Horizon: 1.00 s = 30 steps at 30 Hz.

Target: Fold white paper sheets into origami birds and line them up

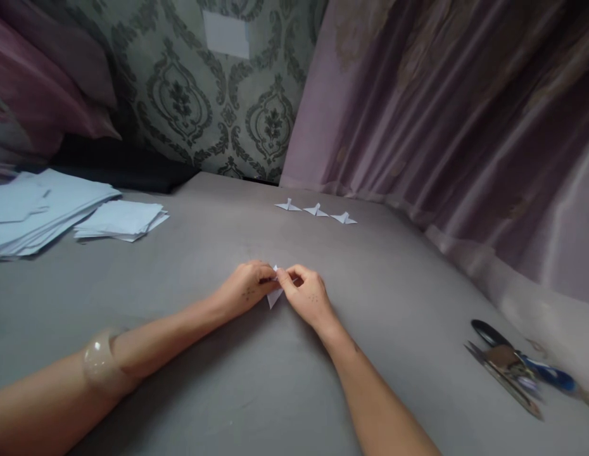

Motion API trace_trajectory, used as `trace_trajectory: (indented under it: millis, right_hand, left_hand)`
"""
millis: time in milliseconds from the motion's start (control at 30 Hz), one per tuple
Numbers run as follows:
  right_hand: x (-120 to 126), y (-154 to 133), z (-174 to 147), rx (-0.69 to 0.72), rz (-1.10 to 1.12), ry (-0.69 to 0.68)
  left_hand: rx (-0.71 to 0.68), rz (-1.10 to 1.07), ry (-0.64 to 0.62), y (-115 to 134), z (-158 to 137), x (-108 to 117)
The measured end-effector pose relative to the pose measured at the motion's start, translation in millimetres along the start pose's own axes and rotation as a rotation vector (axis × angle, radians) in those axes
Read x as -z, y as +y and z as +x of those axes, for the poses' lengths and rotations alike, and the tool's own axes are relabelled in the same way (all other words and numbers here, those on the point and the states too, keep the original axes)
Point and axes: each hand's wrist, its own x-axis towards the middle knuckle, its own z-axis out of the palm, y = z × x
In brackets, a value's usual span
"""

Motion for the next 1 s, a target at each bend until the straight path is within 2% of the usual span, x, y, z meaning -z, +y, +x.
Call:
trace_trajectory:
  millis: [333,500,600,733,1000]
  right_hand:
    - [-2,-3,2,0.016,-0.050,0.068]
    - [2,-9,1,-0.176,0.090,-0.019]
    - [4,-11,1,-0.281,0.213,-0.068]
    - [7,-11,0,-0.361,0.352,-0.110]
    - [11,-11,3,-0.499,0.550,-0.169]
  left_hand:
    - [-0.024,0.039,-0.010,-2,1,-1]
    - [-0.042,-0.012,-0.016,1,-1,2]
    - [0.050,-0.057,-0.022,4,0,6]
    - [0.165,-0.122,-0.026,9,-1,11]
    - [0.145,-0.107,-0.051,10,-1,12]
